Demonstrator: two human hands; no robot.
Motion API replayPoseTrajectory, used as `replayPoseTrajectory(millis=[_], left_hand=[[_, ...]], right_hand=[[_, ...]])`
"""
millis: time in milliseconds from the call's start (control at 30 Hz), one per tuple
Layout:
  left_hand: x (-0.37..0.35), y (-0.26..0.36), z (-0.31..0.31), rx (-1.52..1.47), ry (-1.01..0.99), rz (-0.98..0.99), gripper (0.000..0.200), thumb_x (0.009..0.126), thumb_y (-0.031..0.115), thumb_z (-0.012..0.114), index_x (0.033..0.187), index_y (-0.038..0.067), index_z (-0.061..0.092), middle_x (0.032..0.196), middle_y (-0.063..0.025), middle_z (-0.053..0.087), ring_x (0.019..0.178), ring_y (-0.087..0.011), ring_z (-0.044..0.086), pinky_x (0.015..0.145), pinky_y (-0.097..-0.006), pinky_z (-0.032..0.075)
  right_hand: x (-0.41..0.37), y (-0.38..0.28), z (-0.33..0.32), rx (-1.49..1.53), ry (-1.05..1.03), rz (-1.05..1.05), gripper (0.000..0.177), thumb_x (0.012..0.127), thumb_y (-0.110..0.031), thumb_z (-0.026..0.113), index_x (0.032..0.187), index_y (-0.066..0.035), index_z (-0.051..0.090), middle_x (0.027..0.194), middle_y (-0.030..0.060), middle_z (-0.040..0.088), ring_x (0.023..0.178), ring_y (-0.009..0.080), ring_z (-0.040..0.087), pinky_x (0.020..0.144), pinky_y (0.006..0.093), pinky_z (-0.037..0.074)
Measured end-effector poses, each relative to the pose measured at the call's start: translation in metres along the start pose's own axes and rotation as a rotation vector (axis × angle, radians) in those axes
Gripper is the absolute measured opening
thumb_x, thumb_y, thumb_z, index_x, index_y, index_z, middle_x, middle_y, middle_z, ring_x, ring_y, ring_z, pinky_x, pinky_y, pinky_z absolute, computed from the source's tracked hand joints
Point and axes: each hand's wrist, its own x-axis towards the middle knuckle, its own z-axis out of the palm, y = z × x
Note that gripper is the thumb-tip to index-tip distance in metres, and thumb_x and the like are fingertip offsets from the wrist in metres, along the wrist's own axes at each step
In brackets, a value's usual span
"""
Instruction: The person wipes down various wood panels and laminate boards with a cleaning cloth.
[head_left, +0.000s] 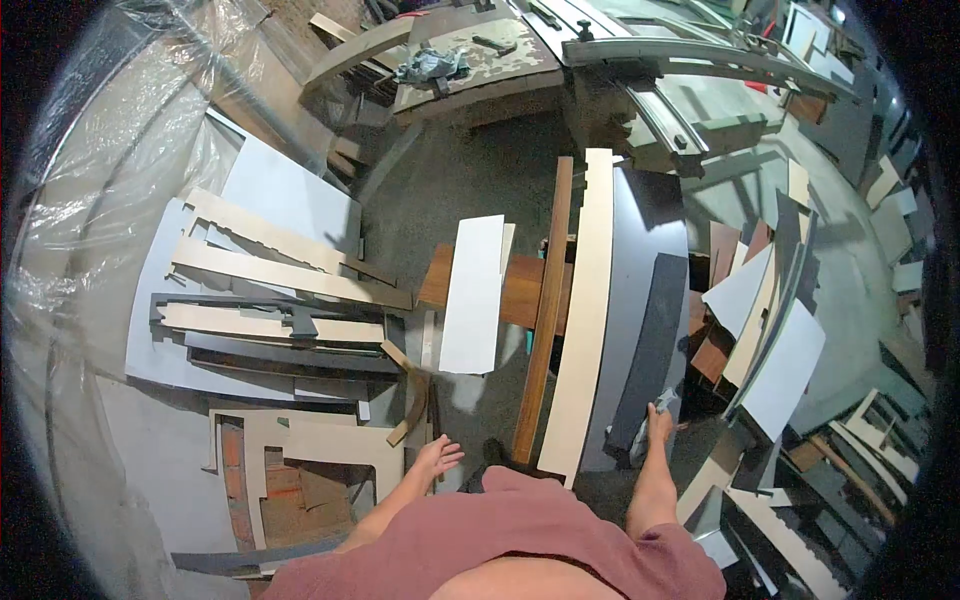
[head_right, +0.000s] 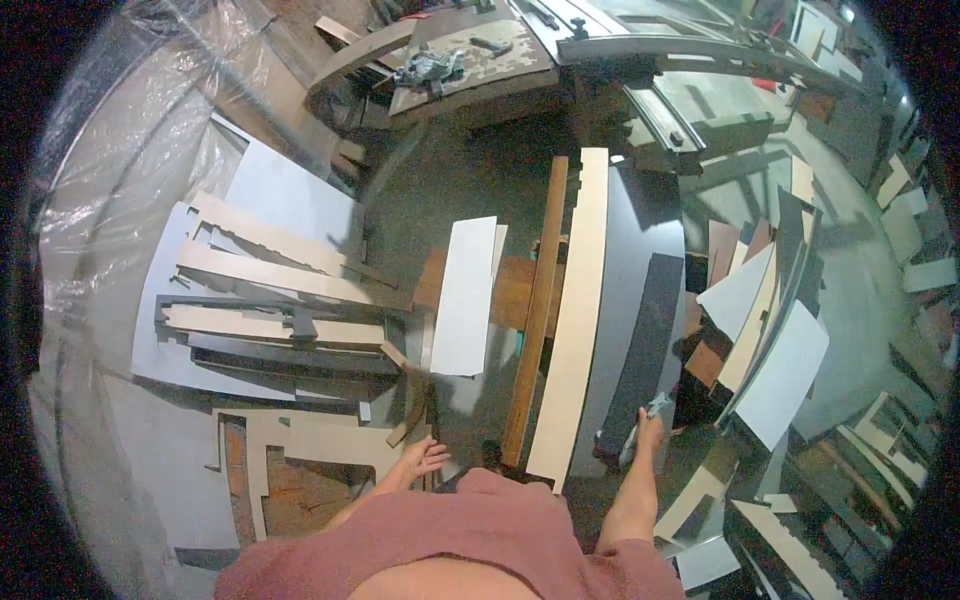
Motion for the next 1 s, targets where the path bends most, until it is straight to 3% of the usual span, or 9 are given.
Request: replayPoseTrajectory(millis=[133,300,400,500,700,800,900,1000], left_hand=[[-0.015,0.002,0.002,0.011,-0.06,0.013,0.056,0.088,0.034,0.036,0.129,0.001,0.015,0.129,-0.0174,0.03,0.112,-0.0331,0.04,0.096,-0.0458,0.026],[-0.014,0.0,-0.001,0.009,-0.065,0.014,0.053,0.088,0.031,0.036,0.127,0.001,0.018,0.13,-0.0185,0.028,0.111,-0.0358,0.04,0.093,-0.0459,0.03],[-0.006,0.002,-0.004,0.051,-0.07,0.017,0.051,0.088,0.029,0.035,0.127,0.001,0.018,0.13,-0.0186,0.028,0.11,-0.0357,0.04,0.091,-0.0454,0.033],[0.002,0.009,-0.002,0.114,-0.074,0.021,0.051,0.088,0.029,0.034,0.127,0.0,0.017,0.129,-0.0185,0.029,0.109,-0.0349,0.042,0.091,-0.0446,0.034],[-0.006,0.026,0.017,0.202,-0.1,0.049,0.053,0.089,0.03,0.033,0.128,-0.001,0.015,0.127,-0.0183,0.033,0.108,-0.0336,0.043,0.091,-0.0429,0.034],[-0.006,0.032,0.022,0.238,-0.108,0.054,0.053,0.088,0.029,0.033,0.128,-0.002,0.016,0.126,-0.0183,0.035,0.108,-0.0331,0.044,0.091,-0.0423,0.035],[-0.01,0.039,0.027,0.267,-0.119,0.052,0.053,0.088,0.029,0.034,0.127,-0.002,0.018,0.124,-0.0183,0.037,0.107,-0.0322,0.044,0.09,-0.041,0.036],[-0.014,0.048,0.029,0.297,-0.123,0.044,0.051,0.088,0.03,0.035,0.126,-0.002,0.021,0.124,-0.018,0.038,0.106,-0.031,0.046,0.089,-0.0396,0.038]], right_hand=[[0.001,0.003,0.0,-0.076,0.025,0.009,0.042,0.07,-0.039,0.062,0.087,0.0,0.058,0.085,0.0198,0.058,0.08,0.0353,0.055,0.068,0.0431,0.042],[0.009,0.008,0.005,-0.179,0.036,0.067,0.039,0.069,-0.036,0.063,0.083,0.0,0.058,0.082,0.0202,0.058,0.08,0.0348,0.055,0.068,0.0438,0.043],[0.003,0.012,0.0,-0.162,0.039,0.119,0.033,0.069,-0.03,0.064,0.081,0.0,0.058,0.081,0.0203,0.058,0.079,0.0357,0.055,0.068,0.0435,0.043],[-0.007,0.016,-0.006,-0.198,0.179,0.07,0.023,0.07,-0.017,0.063,0.085,0.001,0.057,0.081,0.0223,0.057,0.076,0.0364,0.056,0.064,0.0428,0.045],[-0.007,0.034,-0.01,-0.106,0.306,0.143,0.028,0.072,-0.015,0.062,0.094,-0.001,0.054,0.087,0.0209,0.057,0.079,0.0363,0.056,0.066,0.044,0.045],[-0.04,-0.004,-0.044,-0.077,0.329,0.202,0.029,0.072,-0.014,0.061,0.097,0.0,0.052,0.088,0.0201,0.058,0.08,0.0364,0.056,0.068,0.0439,0.045],[-0.036,0.018,-0.032,-0.105,0.388,0.149,0.028,0.074,-0.015,0.058,0.096,0.002,0.052,0.09,0.0202,0.058,0.08,0.0369,0.056,0.07,0.0435,0.044],[-0.054,-0.002,-0.042,-0.009,0.382,0.222,0.027,0.077,-0.018,0.054,0.095,0.002,0.052,0.09,0.0212,0.057,0.081,0.037,0.055,0.071,0.0434,0.043]])
